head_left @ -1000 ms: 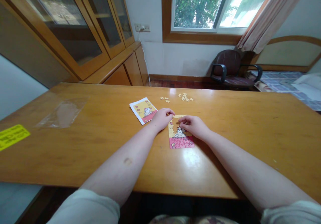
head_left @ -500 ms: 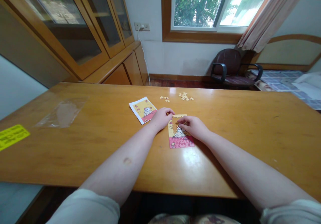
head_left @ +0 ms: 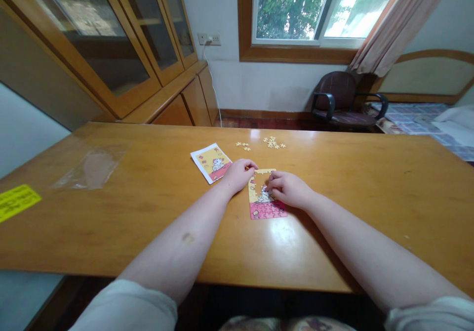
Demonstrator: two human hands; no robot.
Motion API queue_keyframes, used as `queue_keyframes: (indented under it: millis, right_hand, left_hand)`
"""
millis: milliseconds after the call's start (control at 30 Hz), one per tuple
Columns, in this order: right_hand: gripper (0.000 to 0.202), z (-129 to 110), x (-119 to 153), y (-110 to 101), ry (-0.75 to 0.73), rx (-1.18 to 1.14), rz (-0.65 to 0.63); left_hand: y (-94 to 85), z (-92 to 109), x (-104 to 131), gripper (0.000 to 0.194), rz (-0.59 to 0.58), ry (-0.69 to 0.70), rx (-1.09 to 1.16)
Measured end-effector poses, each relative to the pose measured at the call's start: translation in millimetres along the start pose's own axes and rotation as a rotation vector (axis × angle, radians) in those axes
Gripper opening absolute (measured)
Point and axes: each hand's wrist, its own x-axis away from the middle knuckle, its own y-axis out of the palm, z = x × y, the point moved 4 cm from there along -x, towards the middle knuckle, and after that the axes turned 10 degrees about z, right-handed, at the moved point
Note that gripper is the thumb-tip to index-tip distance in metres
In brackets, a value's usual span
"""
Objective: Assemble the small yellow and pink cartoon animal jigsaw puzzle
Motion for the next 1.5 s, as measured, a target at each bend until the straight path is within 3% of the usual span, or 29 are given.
queue_keyframes:
  millis: [167, 333, 467, 767, 1000, 1100, 1300, 1500]
  right_hand:
    - [0.027, 6, -2, 0, 0.100, -0.042, 0.074]
    - [0.022, 46, -2, -9, 0.421, 0.085, 0.376]
    - [0.028, 66, -9, -12, 0.551, 0.202, 0.405]
    - [0.043, 77, -59, -9, 0.424, 0.530, 0.225]
    - [0.026, 88, -48, -9, 0.336, 0.376, 0.308]
    - [0.029, 90, -45, -13, 0.347, 0.367, 0.354]
    - [0.031, 92, -50, -10, 0.318, 0.392, 0.252]
    - [0.019, 89, -50, -10, 0.353, 0.334, 0.273]
  left_hand:
    - [-1.3, 2, 0, 0.022, -0.006, -0.016, 0.011]
    - [-1.9, 1, 0, 0.022, -0.006, -0.034, 0.014]
    - [0.0, -1, 0, 0.022, -0.011, -0.035, 0.032]
    - [1.3, -2, -1, 0.023, -0.003, -0.036, 0.030]
    - [0.5, -1, -1, 0.022, -0.005, -0.041, 0.033]
    - [0.7, -2, -1, 0.022, -0.004, -0.035, 0.029]
    - [-0.2, -1, 0, 0.023, 0.000, -0.030, 0.024]
    - [-2.9, 2, 1, 0.023, -0.007, -0.038, 0.018]
